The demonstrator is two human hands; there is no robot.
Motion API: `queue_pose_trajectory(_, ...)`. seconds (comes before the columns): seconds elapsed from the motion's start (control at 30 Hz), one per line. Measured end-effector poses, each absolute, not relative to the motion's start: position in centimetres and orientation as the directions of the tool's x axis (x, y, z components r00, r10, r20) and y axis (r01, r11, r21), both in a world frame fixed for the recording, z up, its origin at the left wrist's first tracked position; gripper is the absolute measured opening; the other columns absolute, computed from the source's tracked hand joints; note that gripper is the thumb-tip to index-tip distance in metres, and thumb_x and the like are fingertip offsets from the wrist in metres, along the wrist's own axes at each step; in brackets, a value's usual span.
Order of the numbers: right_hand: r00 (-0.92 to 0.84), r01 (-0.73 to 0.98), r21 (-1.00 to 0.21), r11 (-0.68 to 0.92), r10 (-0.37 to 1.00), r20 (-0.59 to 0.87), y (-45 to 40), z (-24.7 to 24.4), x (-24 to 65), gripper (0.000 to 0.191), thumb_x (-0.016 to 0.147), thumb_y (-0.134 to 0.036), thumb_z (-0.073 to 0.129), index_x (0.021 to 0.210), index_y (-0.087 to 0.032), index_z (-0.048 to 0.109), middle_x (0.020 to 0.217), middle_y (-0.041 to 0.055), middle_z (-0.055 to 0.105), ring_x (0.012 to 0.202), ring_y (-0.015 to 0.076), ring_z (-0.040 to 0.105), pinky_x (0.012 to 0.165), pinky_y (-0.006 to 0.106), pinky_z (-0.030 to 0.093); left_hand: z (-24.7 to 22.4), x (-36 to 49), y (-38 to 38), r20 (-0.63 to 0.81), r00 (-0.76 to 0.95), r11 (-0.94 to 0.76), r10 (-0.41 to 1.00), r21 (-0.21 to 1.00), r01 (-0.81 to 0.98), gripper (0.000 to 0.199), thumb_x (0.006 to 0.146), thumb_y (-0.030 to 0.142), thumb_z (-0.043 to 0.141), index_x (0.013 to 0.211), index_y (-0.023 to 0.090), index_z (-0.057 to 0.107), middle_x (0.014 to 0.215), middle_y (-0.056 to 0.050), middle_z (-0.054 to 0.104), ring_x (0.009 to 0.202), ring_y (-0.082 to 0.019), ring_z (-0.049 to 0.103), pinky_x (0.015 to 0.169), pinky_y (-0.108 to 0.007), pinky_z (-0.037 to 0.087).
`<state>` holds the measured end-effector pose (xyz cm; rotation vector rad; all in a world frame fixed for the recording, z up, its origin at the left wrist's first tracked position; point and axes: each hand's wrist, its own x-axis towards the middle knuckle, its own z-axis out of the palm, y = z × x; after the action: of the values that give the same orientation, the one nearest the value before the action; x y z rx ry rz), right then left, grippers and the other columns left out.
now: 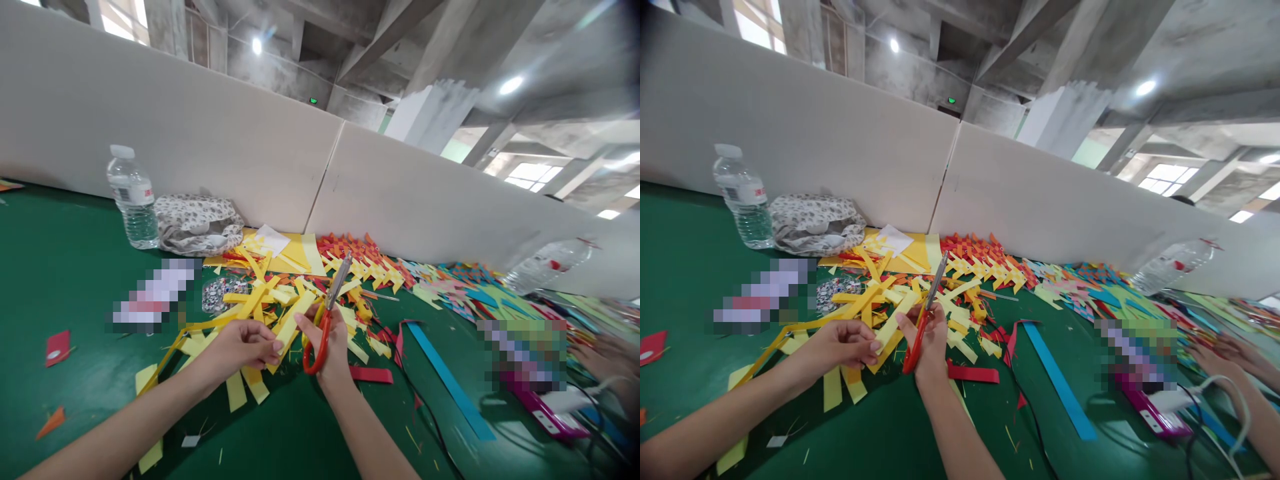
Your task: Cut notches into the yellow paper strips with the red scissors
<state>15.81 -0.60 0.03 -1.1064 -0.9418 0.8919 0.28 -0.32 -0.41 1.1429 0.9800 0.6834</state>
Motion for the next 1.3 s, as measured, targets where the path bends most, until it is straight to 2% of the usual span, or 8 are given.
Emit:
queue_pose_trajectory(0.3,0.343,-0.097,-0.975,0.198,0.927,0.154,-0.7,0.2,15.8,0.038,0.051,-0.024,0.075,0.073,-0.02,0.044,0.066,-0.005,0.054,0.057,0.0109,0.055,0.06,0.027,0.048,-0.3,0.1,-0.3,-0.262,0.443,0.291,0.857,0.957,0.003,0.02,0.056,0.03,0.07,0.067,0.018,0.06,0.06,0.001,0.068,0.064,-0.014,0.064,0.056,-0.021,0.046)
queue_pose_trajectory(0.73,0.325,-0.155,-0.967,0.203,0.935,0.144,-0.7,0.2,15.9,0.037,0.051,-0.02,0.075,0.074,-0.02,0.045,0.064,-0.0065,0.053,0.055,0.0094,0.054,0.058,0.025,0.047,-0.4,0.2,-0.3,-0.265,0.436,0.293,0.86,0.956,0.003,0.024,0.058,0.036,0.068,0.069,0.017,0.059,0.063,-0.001,0.068,0.066,-0.015,0.064,0.058,-0.023,0.047)
queue_pose_trajectory(1.1,0.342,-0.085,-0.973,0.216,0.923,0.175,-0.6,0.1,16.0,0.035,0.051,-0.021,0.074,0.071,-0.02,0.045,0.062,-0.0057,0.053,0.054,0.0097,0.051,0.056,0.025,0.045,-0.2,0.1,-0.4,-0.288,0.467,0.311,0.836,0.95,0.03,0.025,0.058,0.036,0.068,0.072,0.017,0.06,0.067,-0.003,0.069,0.07,-0.017,0.065,0.06,-0.024,0.047)
queue_pose_trajectory(1.3,0.306,-0.087,-0.977,0.197,0.938,0.162,-0.7,0.3,16.1,0.035,0.048,-0.02,0.074,0.071,-0.02,0.047,0.059,-0.0071,0.052,0.052,0.009,0.05,0.053,0.023,0.043,0.6,0.0,-0.5,-0.283,0.42,0.302,0.862,0.953,0.022,0.029,0.057,0.038,0.068,0.076,0.017,0.062,0.068,-0.002,0.067,0.069,-0.017,0.064,0.062,-0.024,0.048)
